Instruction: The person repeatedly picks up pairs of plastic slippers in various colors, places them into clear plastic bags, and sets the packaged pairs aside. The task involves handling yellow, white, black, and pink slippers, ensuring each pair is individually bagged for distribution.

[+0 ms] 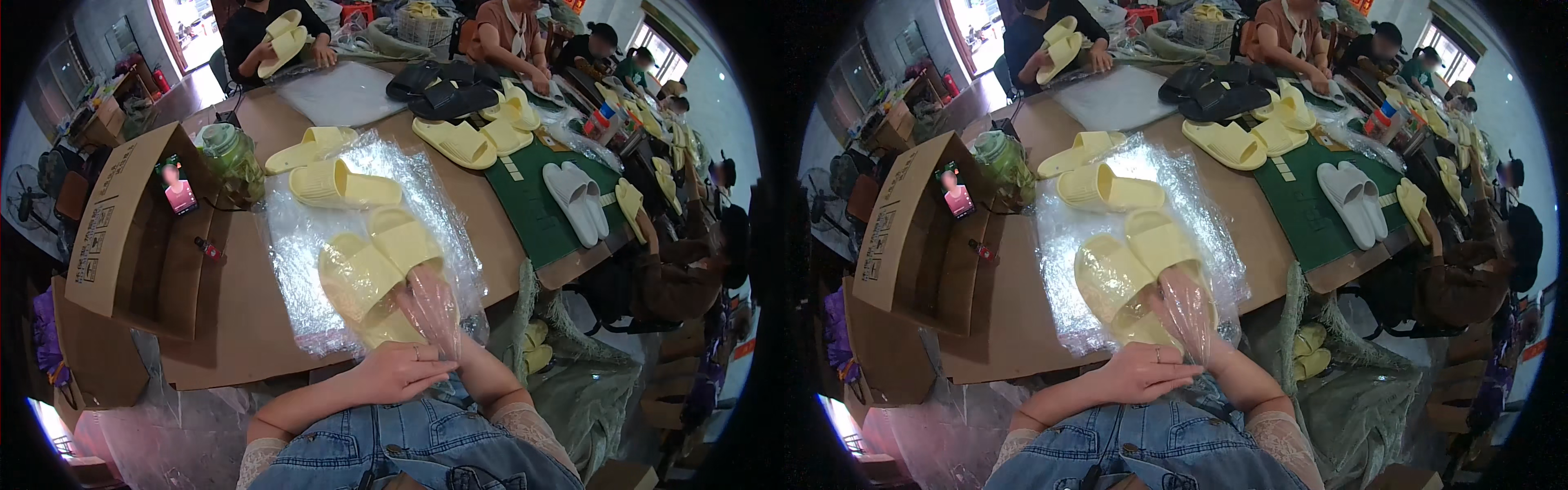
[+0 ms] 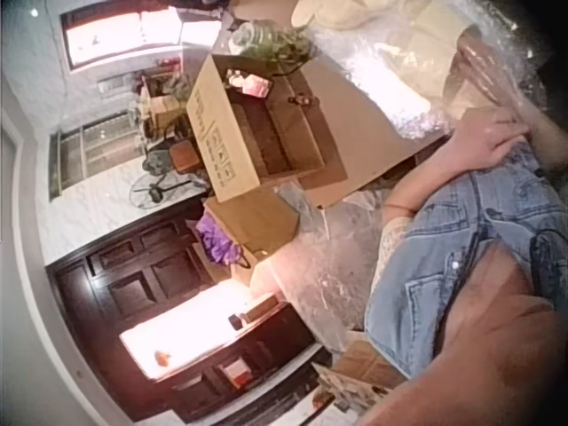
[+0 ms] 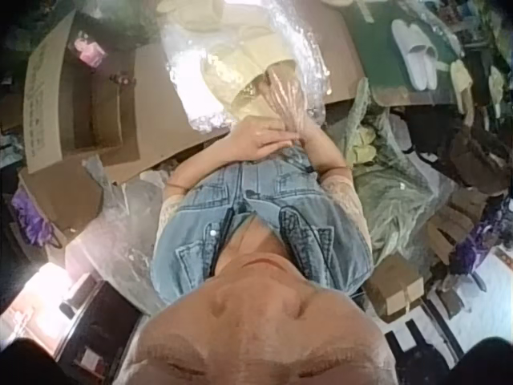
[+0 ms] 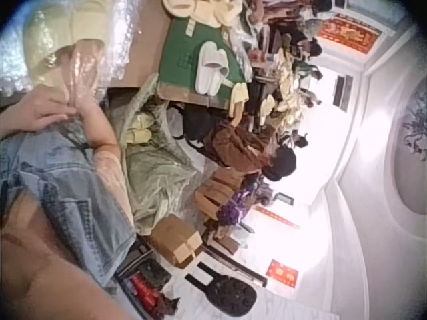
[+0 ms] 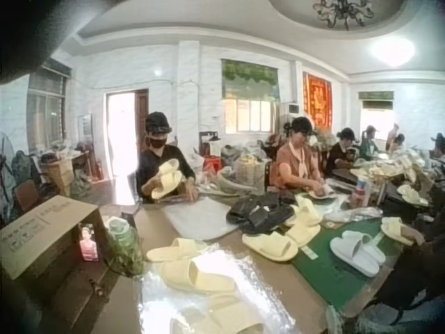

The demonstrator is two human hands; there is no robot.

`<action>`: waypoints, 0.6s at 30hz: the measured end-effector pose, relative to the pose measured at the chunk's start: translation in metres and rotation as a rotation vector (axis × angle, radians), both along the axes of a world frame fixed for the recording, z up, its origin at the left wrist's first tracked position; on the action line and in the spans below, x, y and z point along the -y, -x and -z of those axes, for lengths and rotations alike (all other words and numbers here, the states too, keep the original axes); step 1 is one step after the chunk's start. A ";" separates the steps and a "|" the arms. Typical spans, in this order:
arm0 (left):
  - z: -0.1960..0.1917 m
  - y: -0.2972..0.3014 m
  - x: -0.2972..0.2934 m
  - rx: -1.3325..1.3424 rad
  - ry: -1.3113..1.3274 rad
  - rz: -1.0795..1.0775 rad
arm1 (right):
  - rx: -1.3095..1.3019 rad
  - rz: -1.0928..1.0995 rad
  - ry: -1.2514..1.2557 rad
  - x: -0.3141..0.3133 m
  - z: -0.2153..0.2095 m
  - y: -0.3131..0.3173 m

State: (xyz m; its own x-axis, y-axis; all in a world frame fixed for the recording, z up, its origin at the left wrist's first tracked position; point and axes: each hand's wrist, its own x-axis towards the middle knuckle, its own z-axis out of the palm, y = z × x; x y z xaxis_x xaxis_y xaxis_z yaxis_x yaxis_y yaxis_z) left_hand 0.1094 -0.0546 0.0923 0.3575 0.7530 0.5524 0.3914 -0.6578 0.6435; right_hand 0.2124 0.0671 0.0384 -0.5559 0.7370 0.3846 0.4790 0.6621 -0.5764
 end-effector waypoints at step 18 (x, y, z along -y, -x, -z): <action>0.043 0.050 -0.007 -0.397 -0.011 -0.692 | 0.127 0.231 0.197 -0.051 0.034 0.021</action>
State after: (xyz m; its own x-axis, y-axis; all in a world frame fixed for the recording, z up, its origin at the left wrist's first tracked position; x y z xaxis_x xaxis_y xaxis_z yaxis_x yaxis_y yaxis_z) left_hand 0.0598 -0.0478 0.0496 -0.0176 0.8710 0.4909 0.9119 -0.1874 0.3651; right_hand 0.1912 0.1176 0.0040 -0.4000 0.9024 0.1604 0.6799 0.4095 -0.6083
